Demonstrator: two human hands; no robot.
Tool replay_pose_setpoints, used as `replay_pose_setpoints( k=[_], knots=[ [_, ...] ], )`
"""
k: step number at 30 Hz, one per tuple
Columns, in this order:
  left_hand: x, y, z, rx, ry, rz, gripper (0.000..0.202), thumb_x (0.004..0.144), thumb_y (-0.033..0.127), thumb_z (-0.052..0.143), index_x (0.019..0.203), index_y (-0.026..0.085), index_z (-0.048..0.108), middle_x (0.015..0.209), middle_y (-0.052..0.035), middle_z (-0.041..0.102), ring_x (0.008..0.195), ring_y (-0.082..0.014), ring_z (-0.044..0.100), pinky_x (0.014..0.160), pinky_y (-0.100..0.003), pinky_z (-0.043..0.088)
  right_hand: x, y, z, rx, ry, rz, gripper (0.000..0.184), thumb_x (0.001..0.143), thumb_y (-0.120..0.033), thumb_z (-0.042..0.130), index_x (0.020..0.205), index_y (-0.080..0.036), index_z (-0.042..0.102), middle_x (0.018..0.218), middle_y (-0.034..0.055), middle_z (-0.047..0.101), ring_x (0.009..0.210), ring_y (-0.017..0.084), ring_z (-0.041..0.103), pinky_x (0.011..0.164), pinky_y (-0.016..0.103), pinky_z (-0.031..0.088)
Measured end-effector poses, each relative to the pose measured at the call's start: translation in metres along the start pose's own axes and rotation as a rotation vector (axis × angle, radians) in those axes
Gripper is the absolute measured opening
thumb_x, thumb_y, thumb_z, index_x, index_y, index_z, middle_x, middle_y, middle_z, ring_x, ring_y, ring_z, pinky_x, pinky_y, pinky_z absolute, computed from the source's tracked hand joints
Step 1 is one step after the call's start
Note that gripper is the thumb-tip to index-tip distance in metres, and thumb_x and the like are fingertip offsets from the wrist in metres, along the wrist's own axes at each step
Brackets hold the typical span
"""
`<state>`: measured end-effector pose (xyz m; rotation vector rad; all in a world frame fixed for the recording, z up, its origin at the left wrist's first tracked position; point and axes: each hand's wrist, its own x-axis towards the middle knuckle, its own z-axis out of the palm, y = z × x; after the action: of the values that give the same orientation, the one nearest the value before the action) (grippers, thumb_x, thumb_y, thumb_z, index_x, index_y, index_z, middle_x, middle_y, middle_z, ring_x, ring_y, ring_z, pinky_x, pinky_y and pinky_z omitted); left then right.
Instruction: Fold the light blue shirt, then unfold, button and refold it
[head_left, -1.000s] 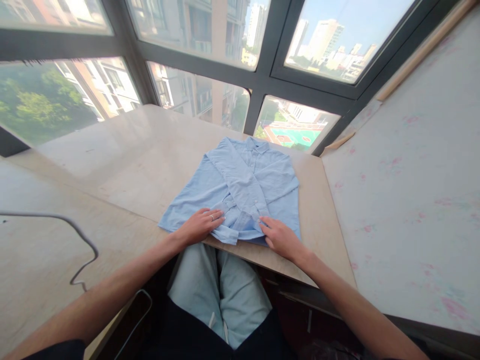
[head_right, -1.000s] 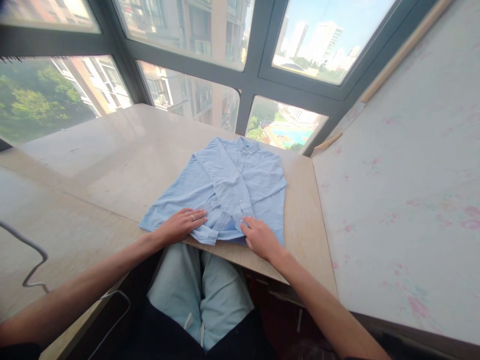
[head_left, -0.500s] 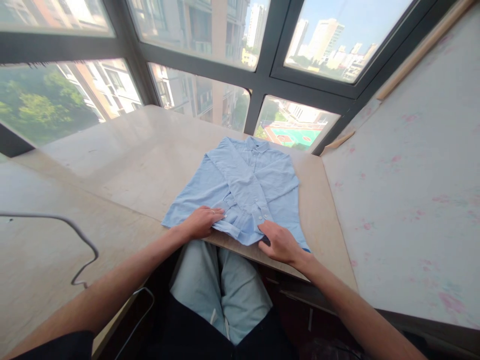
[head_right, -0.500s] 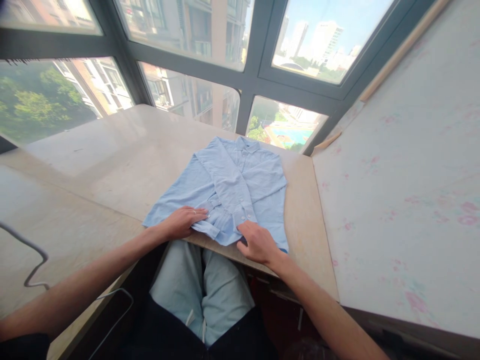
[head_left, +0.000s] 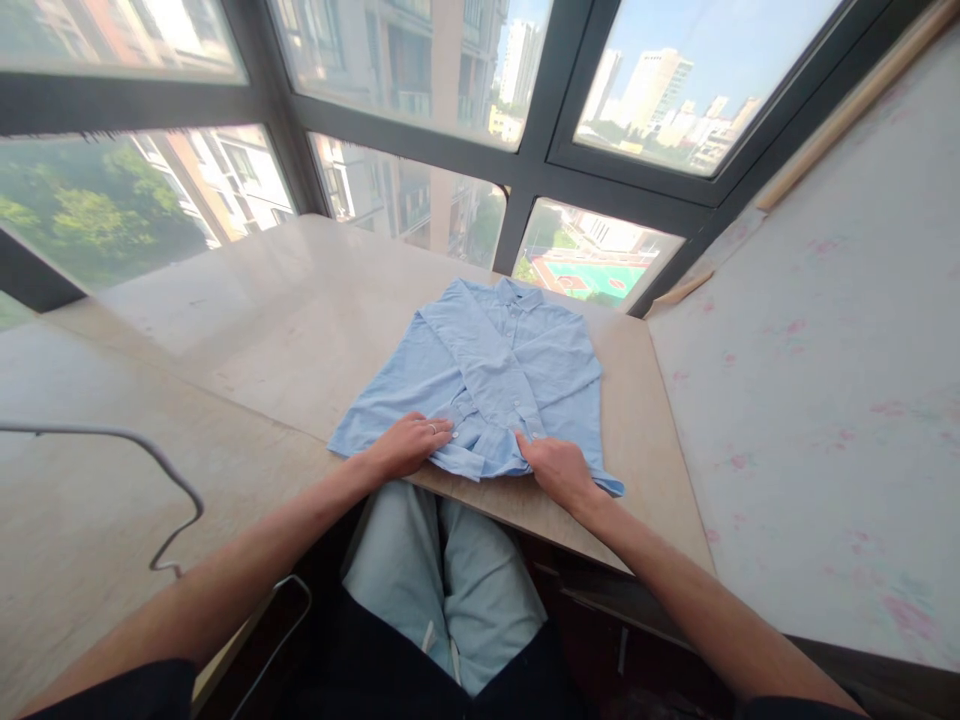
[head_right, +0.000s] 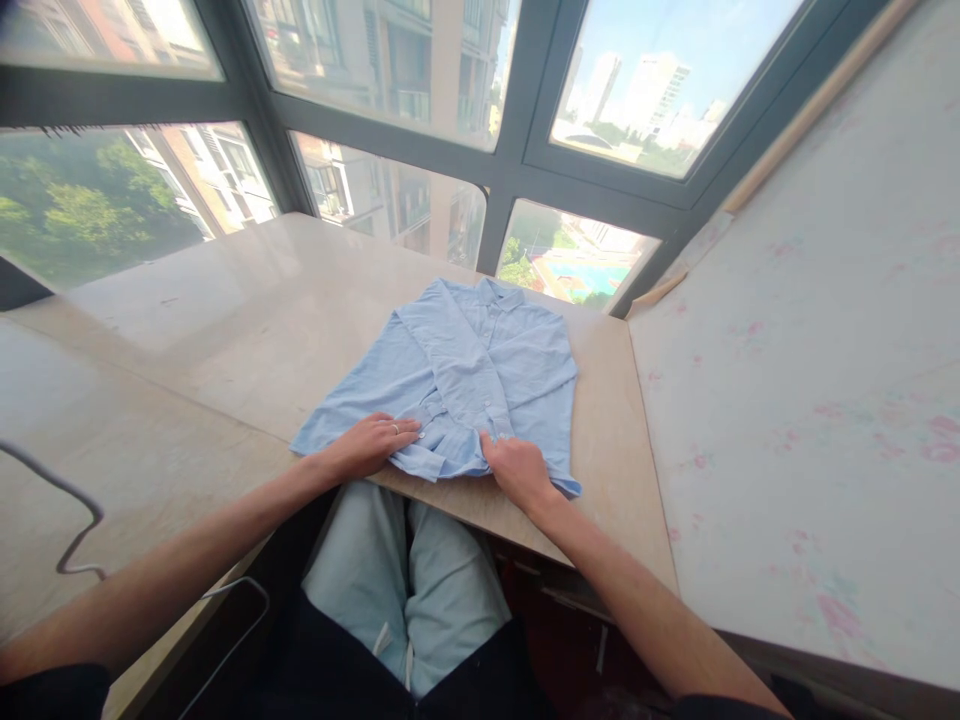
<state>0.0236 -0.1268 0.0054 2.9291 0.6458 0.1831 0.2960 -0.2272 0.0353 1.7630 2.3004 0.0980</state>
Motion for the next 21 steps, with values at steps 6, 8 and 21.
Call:
replay_pose_setpoints(
  k=[6,8,21],
  knots=[
    [0.001,-0.006,0.014,0.048,0.092,0.007,0.029,0.096,0.009,0.042,0.113,0.018,0.064,0.125,-0.0115,0.067,0.112,-0.0204,0.065,0.090,-0.036,0.046,-0.001,0.003,0.007,-0.074,0.126,-0.116,0.036,0.094,-0.007,0.040,0.123,-0.013,0.061,0.091,0.0133,0.064,0.084,0.025,0.061,0.067,0.033,0.048],
    [0.001,-0.008,0.017,0.067,0.094,0.028,0.029,0.097,0.010,0.042,0.114,0.018,0.063,0.125,-0.0112,0.067,0.114,-0.0209,0.064,0.090,-0.036,0.045,0.000,0.004,0.008,-0.096,0.185,-0.144,0.033,0.094,-0.008,0.041,0.118,-0.013,0.063,0.102,0.0155,0.064,0.089,0.025,0.059,0.071,0.035,0.048],
    [-0.016,0.012,0.011,0.015,0.075,0.024,0.028,0.093,0.009,0.044,0.111,0.020,0.063,0.117,-0.0099,0.071,0.103,-0.0186,0.068,0.086,-0.031,0.049,-0.014,0.007,0.024,0.007,0.304,-0.252,0.031,0.097,-0.007,0.037,0.100,-0.010,0.067,0.098,0.0147,0.069,0.092,0.022,0.064,0.081,0.031,0.050]
  ],
)
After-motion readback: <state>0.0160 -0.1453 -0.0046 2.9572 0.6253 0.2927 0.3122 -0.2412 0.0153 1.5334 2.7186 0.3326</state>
